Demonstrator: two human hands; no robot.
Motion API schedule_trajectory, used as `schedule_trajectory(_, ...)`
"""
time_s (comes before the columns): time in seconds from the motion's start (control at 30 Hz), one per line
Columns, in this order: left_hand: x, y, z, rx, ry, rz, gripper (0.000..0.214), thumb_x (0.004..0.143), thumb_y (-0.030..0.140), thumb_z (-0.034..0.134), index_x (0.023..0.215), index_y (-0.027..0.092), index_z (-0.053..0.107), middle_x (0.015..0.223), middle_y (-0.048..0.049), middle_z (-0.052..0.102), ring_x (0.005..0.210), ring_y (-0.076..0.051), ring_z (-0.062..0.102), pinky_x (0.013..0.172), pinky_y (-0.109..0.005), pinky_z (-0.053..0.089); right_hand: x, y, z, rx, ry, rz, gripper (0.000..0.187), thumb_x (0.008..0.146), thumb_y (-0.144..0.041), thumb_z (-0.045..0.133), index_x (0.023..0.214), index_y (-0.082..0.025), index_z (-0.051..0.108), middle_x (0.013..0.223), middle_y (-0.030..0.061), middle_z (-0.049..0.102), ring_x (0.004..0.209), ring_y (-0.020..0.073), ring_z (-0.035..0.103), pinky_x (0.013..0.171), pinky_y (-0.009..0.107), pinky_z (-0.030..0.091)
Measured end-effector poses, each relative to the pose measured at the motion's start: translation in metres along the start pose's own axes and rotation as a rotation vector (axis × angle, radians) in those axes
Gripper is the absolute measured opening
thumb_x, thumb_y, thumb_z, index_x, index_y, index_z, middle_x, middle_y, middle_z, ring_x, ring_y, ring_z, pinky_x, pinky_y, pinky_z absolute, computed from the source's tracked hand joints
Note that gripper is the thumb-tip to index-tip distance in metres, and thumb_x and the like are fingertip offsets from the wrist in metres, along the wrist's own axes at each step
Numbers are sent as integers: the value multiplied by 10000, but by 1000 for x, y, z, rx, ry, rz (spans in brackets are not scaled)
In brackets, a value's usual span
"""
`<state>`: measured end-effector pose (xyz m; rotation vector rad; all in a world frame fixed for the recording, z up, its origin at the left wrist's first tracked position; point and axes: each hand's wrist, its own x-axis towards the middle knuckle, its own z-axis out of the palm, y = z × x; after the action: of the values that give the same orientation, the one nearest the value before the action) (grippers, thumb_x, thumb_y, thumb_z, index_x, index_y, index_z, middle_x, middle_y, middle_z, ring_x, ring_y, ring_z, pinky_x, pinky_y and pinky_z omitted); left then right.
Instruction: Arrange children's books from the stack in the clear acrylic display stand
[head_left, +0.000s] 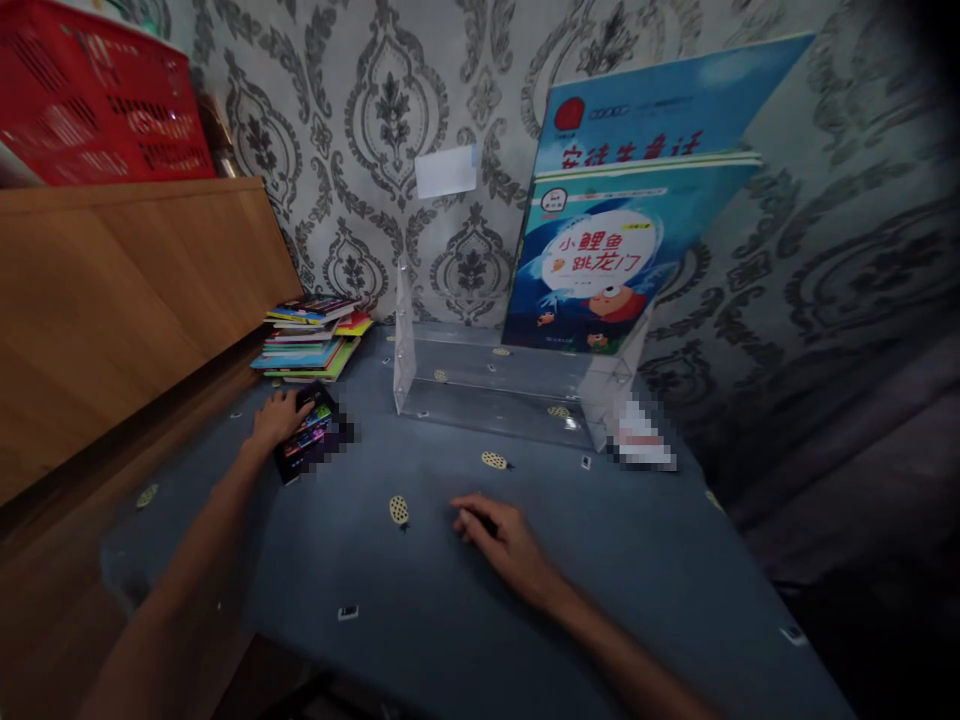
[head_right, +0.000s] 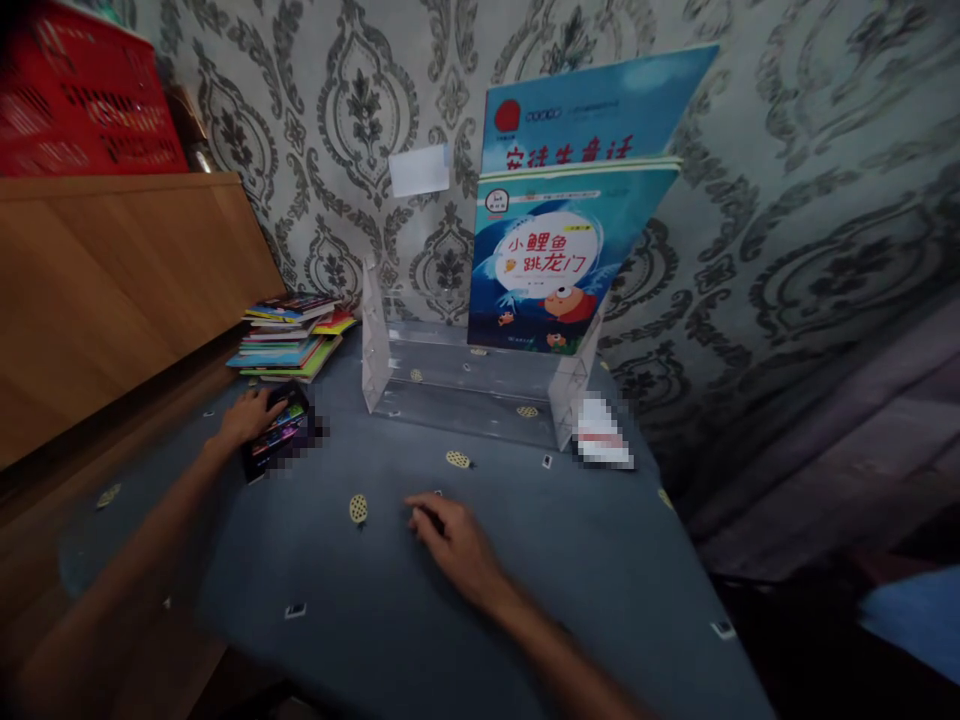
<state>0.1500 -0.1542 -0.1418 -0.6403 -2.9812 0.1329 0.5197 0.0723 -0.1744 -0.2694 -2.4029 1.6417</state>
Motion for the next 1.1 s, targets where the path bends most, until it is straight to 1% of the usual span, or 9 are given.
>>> schedule_trajectory(0.17, -22, 7, -4, 33, -15, 12, 611, 978, 577, 287, 1329, 157, 559, 1317, -214, 591, 1242, -373, 556, 946, -517, 498, 0, 0, 2, 6, 5, 9, 348, 959, -369, 466, 1110, -170, 707, 868, 67, 731, 760, 173, 681, 729, 309, 548)
schedule_trajectory(0.33, -43, 17, -17, 72, -35, 45, 598, 977, 602, 297, 1270, 181, 604, 1261, -191, 625, 1184, -356, 598, 899, -450, 519, 0, 3, 3, 7, 5, 9, 328, 956, -351, 484, 1123, -174, 704, 876, 62, 731, 737, 160, 675, 718, 298, 539)
schedule_trajectory(0.43, -56, 26, -24, 96, -68, 60, 594, 971, 612, 318, 1253, 186, 621, 1238, -184, 644, 1139, -354, 629, 857, -425, 526, 0, 2, 4, 0, 13, -6, 321, 959, -323, 478, 1129, -178, 708, 876, 58, 734, 728, 156, 675, 717, 295, 536)
schedule_trajectory(0.57, -75, 41, -32, 127, -87, 117, 591, 967, 625, 332, 1200, 184, 648, 1169, -167, 682, 1071, -347, 661, 814, -401, 524, -1, -2, 3, -6, 25, -17, 323, 956, -277, 467, 1129, -160, 714, 877, 70, 739, 720, 164, 681, 711, 302, 536)
schedule_trajectory(0.7, -91, 56, -36, 133, -100, 181, 552, 963, 616, 374, 1165, 182, 649, 1131, -157, 701, 1027, -339, 680, 765, -371, 519, -4, -5, 4, -66, 39, -56, 305, 959, -253, 481, 1137, -174, 715, 838, 49, 744, 714, 155, 680, 708, 284, 526)
schedule_trajectory(0.77, -98, 64, -39, 114, -101, 210, 536, 966, 602, 383, 1167, 177, 641, 1124, -153, 708, 1019, -331, 684, 763, -367, 519, -6, -4, 5, -123, 56, -118, 304, 960, -240, 483, 1144, -184, 718, 821, 41, 749, 710, 151, 679, 710, 278, 527)
schedule_trajectory(0.87, -108, 78, -44, 85, -111, 248, 506, 976, 572, 390, 1181, 171, 621, 1125, -146, 715, 1026, -319, 685, 786, -366, 516, -9, -1, 7, -225, 105, -282, 303, 962, -222, 481, 1147, -192, 719, 833, 53, 762, 716, 162, 688, 710, 285, 538)
schedule_trajectory(1.0, -120, 97, -49, 59, -130, 312, 451, 983, 545, 415, 1138, 177, 625, 1134, -130, 709, 1020, -300, 686, 774, -348, 506, -13, 1, 11, -326, 177, -484, 291, 978, -214, 474, 1158, -176, 700, 866, 76, 772, 713, 171, 702, 685, 291, 559)
schedule_trajectory(1.1, -127, 111, -48, 23, -111, 362, 424, 987, 524, 436, 1140, 179, 628, 1118, -120, 705, 1018, -284, 681, 772, -334, 495, -15, 0, 12, -382, 225, -581, 271, 991, -204, 477, 1166, -173, 681, 911, 87, 779, 775, 182, 726, 736, 310, 583)
